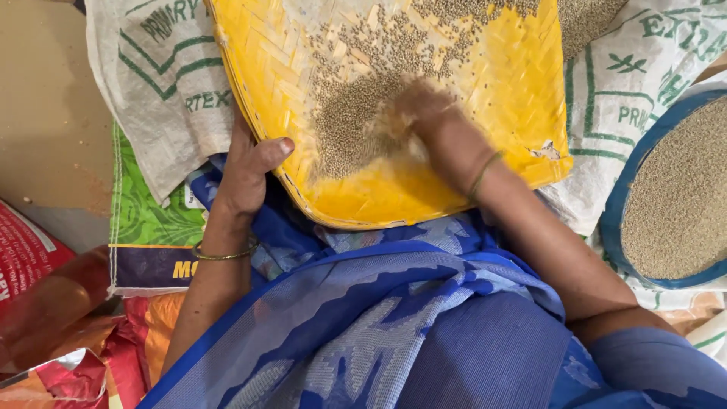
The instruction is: The person is manually cleaning or sorting grains using a winnowing basket and their hands.
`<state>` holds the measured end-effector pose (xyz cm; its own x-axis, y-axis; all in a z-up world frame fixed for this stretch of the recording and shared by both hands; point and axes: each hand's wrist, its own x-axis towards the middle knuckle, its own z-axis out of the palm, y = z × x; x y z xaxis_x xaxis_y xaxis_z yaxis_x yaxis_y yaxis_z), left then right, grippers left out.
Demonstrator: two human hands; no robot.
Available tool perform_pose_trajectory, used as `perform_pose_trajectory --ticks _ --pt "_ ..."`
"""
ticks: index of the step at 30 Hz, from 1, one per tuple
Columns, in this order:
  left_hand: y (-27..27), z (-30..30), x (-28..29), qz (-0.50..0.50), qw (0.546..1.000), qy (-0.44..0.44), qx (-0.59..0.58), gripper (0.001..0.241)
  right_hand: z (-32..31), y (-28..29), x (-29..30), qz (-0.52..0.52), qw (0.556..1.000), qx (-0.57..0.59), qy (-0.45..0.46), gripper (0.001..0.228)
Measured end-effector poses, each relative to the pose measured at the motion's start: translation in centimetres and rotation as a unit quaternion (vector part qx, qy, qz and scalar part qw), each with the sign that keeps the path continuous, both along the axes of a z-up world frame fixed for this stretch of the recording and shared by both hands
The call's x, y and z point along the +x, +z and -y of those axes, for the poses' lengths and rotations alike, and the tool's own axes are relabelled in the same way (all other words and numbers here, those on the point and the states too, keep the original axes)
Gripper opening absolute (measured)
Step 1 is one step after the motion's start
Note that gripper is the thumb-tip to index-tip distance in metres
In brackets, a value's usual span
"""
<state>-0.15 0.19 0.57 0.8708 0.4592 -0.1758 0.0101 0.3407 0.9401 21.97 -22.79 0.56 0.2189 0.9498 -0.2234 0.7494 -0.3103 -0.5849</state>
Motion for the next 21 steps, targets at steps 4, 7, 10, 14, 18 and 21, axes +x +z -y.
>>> perform_pose_trajectory --ticks 4,7,10,14,18,21 --pt "0.2 0.0 0.3 0.001 1.0 -0.006 -0.007 0.101 0.7 -0.2 3.6 0.086 0.98 -0.024 -0.18 0.052" --pt "0.6 0.0 0.4 0.006 1.0 -0.009 -0.008 0.101 1.5 -8.5 4.3 0.15 0.979 -0.004 -0.139 0.058" --pt "0.3 0.0 0.3 -0.001 1.0 -0.008 -0.003 0.099 -2.2 -3.1 -1.8 0.089 0.996 -0.012 0.024 0.059" --pt "0.3 0.1 0.4 -0.007 1.0 -0.003 -0.004 0.098 -3.2 1.0 -3.4 -0.059 0.99 0.0 0.126 0.061" --pt "0.3 0.1 0.2 0.002 1.0 -0.002 -0.011 0.099 -2.3 -2.4 2.3 0.012 0.999 -0.002 0.04 0.073" --pt "0.5 0.1 0.4 0.008 1.0 -0.007 -0.013 0.1 -4.1 -1.9 4.6 0.104 0.992 -0.036 -0.068 0.063"
